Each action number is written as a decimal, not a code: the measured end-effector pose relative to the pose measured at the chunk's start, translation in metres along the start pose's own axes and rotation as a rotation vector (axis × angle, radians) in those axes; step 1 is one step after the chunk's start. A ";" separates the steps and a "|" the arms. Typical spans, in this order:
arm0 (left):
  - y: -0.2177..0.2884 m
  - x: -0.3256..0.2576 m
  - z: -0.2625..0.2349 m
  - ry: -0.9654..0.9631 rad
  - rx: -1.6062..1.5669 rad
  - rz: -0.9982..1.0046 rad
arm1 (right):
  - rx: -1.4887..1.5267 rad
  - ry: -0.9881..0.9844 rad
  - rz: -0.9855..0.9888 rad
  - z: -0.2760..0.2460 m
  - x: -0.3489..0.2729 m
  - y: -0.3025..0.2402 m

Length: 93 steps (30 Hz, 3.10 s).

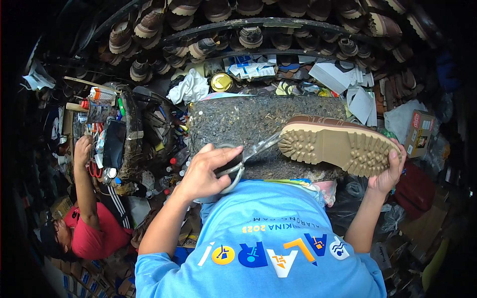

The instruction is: Trimming excess material from the soles of brown leather shoes using specialized cutting tools in a workshop.

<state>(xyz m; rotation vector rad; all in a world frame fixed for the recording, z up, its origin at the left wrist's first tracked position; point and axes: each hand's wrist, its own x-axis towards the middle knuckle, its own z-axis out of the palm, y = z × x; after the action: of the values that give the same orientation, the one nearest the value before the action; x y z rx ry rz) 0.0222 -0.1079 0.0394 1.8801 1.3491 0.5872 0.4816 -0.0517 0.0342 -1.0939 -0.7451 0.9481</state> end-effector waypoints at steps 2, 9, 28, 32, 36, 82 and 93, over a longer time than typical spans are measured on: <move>-0.009 0.016 0.003 -0.054 -0.059 0.003 | 0.026 0.010 0.016 -0.004 0.016 0.008; -0.016 0.053 0.001 -0.191 -0.137 0.025 | 0.071 0.012 0.127 -0.004 0.037 0.017; -0.006 0.005 -0.012 -0.084 -0.202 -0.269 | 0.031 0.023 0.067 0.006 0.014 0.003; 0.015 -0.011 -0.001 0.006 -0.025 -0.058 | -0.064 0.002 -0.065 0.023 -0.019 -0.010; 0.028 -0.025 0.002 0.003 0.026 -0.101 | -0.129 -0.115 -0.226 0.030 -0.049 -0.015; 0.038 -0.022 -0.010 -0.113 0.518 -0.284 | -0.139 -0.218 -0.416 0.022 -0.076 -0.006; 0.036 0.067 0.037 0.072 0.128 0.004 | -0.171 -0.255 -0.464 0.033 -0.078 -0.010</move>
<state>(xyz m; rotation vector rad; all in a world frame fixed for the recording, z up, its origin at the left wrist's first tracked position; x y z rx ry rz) 0.0938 -0.0621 0.0411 1.9803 1.4605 0.5883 0.4231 -0.1112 0.0505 -0.8962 -1.2466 0.6380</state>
